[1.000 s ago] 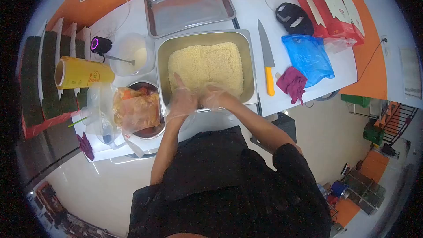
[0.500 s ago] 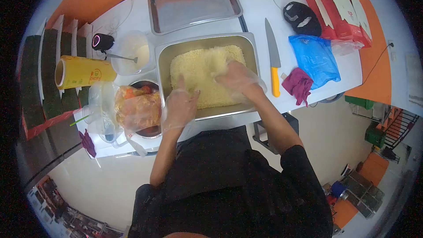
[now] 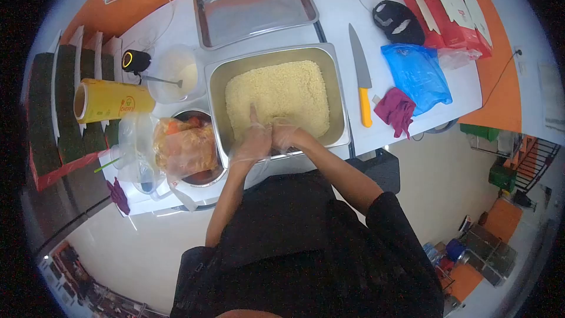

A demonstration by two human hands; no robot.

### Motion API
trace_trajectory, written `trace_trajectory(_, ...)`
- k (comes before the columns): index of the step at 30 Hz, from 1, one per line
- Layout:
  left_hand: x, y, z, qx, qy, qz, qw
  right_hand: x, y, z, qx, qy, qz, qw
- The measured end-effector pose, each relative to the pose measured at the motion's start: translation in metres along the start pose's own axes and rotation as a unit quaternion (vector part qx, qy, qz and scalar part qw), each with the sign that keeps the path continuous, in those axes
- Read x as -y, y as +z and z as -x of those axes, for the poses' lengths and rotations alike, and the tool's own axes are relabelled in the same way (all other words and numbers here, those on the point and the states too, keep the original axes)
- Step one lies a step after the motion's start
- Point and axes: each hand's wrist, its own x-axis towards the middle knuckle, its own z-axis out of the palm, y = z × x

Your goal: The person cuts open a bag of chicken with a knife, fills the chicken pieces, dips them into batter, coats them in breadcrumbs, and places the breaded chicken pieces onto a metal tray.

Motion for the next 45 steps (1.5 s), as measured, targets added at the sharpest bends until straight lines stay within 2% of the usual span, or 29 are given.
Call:
trace_trajectory(1,-0.012,-0.020,-0.008,0.072,-0.112,0.111,0.985,-0.004,-0.001,-0.001,0.025,-0.002,0.005,1.000)
trace_trajectory(3,-0.034,-0.067,-0.023,0.148,-0.258,0.281,0.913,-0.011,-0.006,0.001,0.034,0.029,-0.008,0.999)
trace_trajectory(5,-0.058,-0.140,-0.041,0.154,-0.330,0.401,0.840,-0.010,-0.027,0.019,-0.029,0.099,-0.078,0.992)
trace_trajectory(7,-0.067,-0.167,-0.047,0.111,-0.288,0.382,0.871,0.005,-0.057,0.043,-0.167,0.170,-0.218,0.946)
trace_trajectory(8,-0.069,-0.171,-0.048,0.088,-0.267,0.372,0.885,0.017,-0.085,0.054,-0.168,0.213,-0.165,0.948)
trace_trajectory(9,-0.066,-0.167,-0.044,0.104,-0.268,0.305,0.908,0.021,-0.105,0.061,-0.170,0.255,-0.113,0.945)
trace_trajectory(11,-0.053,-0.143,-0.030,0.136,-0.260,0.165,0.942,0.002,-0.104,0.070,-0.244,0.221,-0.038,0.944)
trace_trajectory(12,-0.045,-0.129,-0.022,0.150,-0.280,0.155,0.935,-0.007,-0.097,0.071,-0.279,0.204,-0.001,0.938)
trace_trajectory(15,-0.032,-0.111,-0.014,0.187,-0.318,0.130,0.920,-0.017,-0.064,0.061,-0.126,0.244,0.080,0.958)
trace_trajectory(18,-0.040,-0.123,-0.027,0.222,-0.319,0.124,0.913,0.030,-0.048,0.046,0.017,0.204,0.003,0.979)
trace_trajectory(19,-0.037,-0.117,-0.029,0.234,-0.326,0.125,0.907,0.029,-0.032,0.032,0.034,0.184,0.009,0.982)
trace_trajectory(22,-0.026,-0.088,-0.026,0.223,-0.316,0.139,0.912,0.005,0.017,-0.002,-0.014,0.052,-0.003,0.999)
trace_trajectory(25,-0.005,-0.053,-0.016,0.215,-0.261,0.142,0.930,-0.002,0.023,-0.015,-0.009,-0.011,-0.074,0.997)
trace_trajectory(27,-0.002,-0.045,-0.011,0.183,-0.261,0.191,0.929,0.001,0.004,-0.013,0.050,0.000,-0.018,0.999)
trace_trajectory(28,-0.014,-0.064,-0.016,0.149,-0.283,0.239,0.917,0.006,-0.008,-0.008,0.080,0.006,0.010,0.997)
trace_trajectory(31,-0.036,-0.128,-0.033,0.115,-0.293,0.328,0.890,0.018,-0.021,0.021,-0.076,0.199,-0.128,0.969)
trace_trajectory(32,-0.039,-0.139,-0.035,0.114,-0.289,0.349,0.884,0.017,-0.041,0.028,-0.051,0.170,-0.136,0.975)
trace_trajectory(33,-0.036,-0.133,-0.031,0.056,-0.240,0.347,0.905,0.013,-0.065,0.032,-0.027,0.141,-0.144,0.979)
trace_trajectory(35,-0.030,-0.118,-0.025,-0.060,-0.132,0.332,0.932,0.008,-0.091,0.042,-0.083,0.120,-0.116,0.982)
trace_trajectory(38,-0.028,-0.128,-0.019,0.011,-0.140,0.274,0.952,0.015,-0.118,0.045,-0.072,0.278,-0.018,0.958)
trace_trajectory(41,-0.041,-0.160,-0.015,0.153,-0.208,0.174,0.950,0.008,-0.118,0.041,-0.106,0.205,0.126,0.965)
trace_trajectory(44,-0.042,-0.124,0.010,0.038,-0.153,0.128,0.979,-0.003,-0.118,0.010,-0.154,0.095,0.186,0.966)
trace_trajectory(45,-0.041,-0.112,0.018,0.004,-0.139,0.111,0.984,-0.023,-0.113,-0.002,-0.130,0.021,0.252,0.959)
